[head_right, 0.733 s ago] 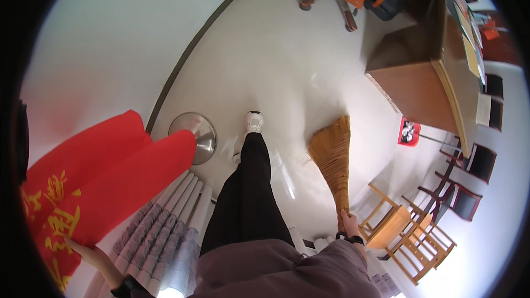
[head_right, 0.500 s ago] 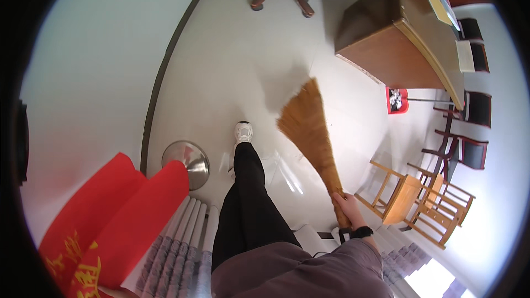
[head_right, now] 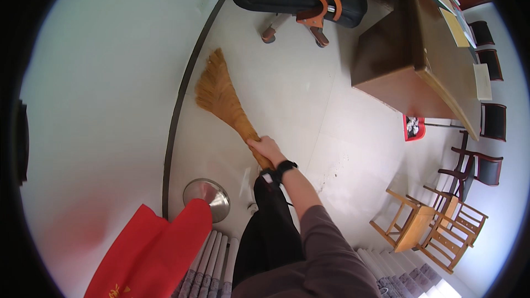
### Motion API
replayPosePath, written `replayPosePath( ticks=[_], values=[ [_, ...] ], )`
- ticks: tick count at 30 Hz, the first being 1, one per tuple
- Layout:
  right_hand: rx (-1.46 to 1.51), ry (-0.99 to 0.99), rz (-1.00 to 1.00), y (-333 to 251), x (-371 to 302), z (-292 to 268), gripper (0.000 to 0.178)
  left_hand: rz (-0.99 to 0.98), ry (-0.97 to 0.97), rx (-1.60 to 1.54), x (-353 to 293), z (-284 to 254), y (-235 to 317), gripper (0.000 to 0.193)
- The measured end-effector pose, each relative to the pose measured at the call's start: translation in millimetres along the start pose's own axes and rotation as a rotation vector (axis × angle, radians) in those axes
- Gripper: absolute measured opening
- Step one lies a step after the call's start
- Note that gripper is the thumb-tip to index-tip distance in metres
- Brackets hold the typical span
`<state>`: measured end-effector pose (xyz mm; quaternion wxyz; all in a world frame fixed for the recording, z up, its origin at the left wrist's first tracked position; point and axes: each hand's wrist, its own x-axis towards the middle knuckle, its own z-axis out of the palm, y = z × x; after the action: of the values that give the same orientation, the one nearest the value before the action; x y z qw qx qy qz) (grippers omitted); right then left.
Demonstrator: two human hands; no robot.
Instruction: Sweeping the floor and collecting dust into a dustpan while moving chairs to reach corners.
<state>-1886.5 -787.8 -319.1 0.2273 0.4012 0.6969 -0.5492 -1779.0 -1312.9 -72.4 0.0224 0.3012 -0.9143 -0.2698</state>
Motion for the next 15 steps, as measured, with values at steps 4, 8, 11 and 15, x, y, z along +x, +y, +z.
replayPosePath(
  ticks=[4,8,11,15],
  values=[
    [-0.007,0.072,-0.014,-69.9,70.7,-11.8,0.064,-0.205,-0.129,-0.037,2.1,19.6,6.4,0.058],
    [0.011,0.046,0.069,-76.2,108.7,-45.6,0.066,-0.377,-0.253,-0.081,11.5,36.9,11.8,0.059],
    [0.118,0.052,0.079,-17.5,113.1,-65.6,0.065,-0.509,-0.334,-0.102,18.9,42.7,17.3,0.061],
    [0.252,0.104,0.185,100.3,55.2,-91.2,0.065,-0.655,-0.423,-0.131,37.2,48.6,25.7,0.063]
  ],
)
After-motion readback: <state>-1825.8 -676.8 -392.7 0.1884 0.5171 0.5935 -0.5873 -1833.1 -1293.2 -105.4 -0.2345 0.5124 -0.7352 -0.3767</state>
